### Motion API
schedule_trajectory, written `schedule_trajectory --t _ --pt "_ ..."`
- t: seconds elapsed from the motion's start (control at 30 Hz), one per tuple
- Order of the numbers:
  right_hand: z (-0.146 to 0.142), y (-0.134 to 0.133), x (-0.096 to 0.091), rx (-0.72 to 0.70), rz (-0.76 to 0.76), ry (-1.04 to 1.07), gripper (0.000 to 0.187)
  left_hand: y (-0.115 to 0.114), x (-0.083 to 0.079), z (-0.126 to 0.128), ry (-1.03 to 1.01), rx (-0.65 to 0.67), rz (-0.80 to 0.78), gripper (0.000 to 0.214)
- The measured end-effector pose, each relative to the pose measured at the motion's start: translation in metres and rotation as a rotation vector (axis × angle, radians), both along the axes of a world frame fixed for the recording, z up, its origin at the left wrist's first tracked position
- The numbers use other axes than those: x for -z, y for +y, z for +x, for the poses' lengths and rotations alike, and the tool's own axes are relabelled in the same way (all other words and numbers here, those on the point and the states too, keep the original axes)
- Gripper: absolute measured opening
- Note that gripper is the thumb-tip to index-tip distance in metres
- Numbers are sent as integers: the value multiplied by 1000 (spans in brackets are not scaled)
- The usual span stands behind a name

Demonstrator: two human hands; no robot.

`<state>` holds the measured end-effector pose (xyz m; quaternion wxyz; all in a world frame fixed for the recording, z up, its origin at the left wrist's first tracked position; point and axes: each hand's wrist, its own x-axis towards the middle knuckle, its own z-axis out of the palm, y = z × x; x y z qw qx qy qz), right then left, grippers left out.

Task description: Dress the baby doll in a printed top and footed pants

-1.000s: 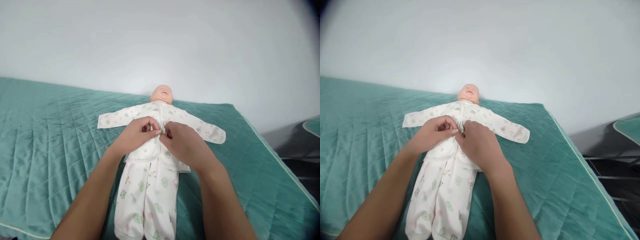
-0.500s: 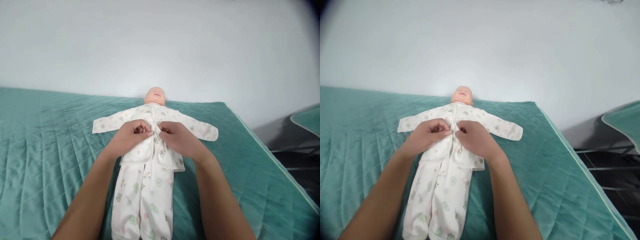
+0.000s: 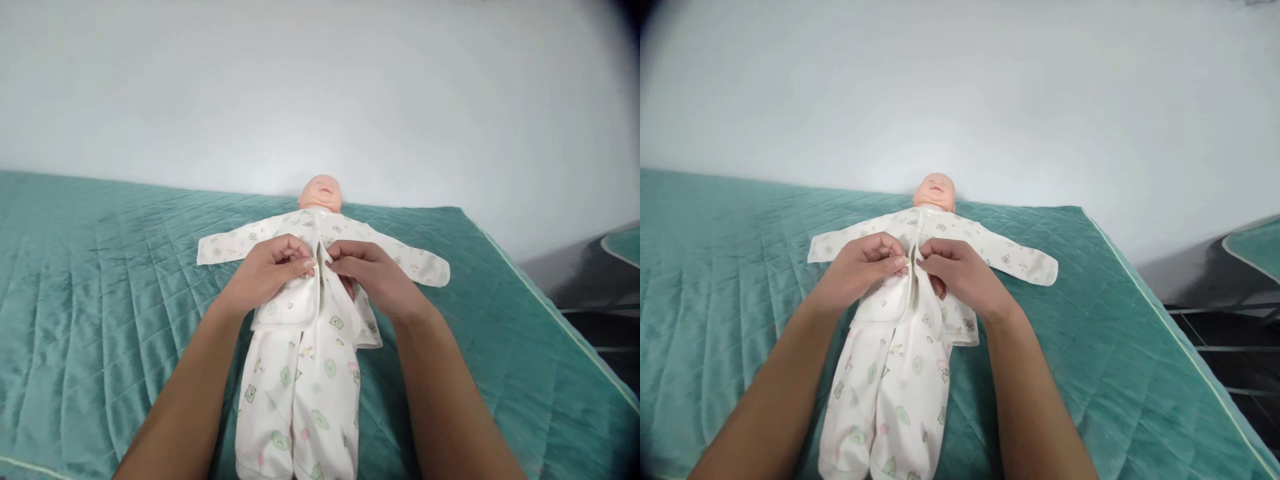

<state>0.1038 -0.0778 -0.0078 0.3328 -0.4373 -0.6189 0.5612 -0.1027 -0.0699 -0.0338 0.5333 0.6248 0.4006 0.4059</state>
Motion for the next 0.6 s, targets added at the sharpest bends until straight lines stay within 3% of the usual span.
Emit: schedule_trajectory --t 0.17,0.37,0.6 --pt "-11 -4 1 40 24 -11 21 0 -1 -3 -2 43 32 18" --pt "-6 -2 6 -36 38 -48 19 2 0 -6 -33 75 41 19" --pt "-5 -1 3 -71 24 -87 23 0 -2 -2 37 10 27 17"
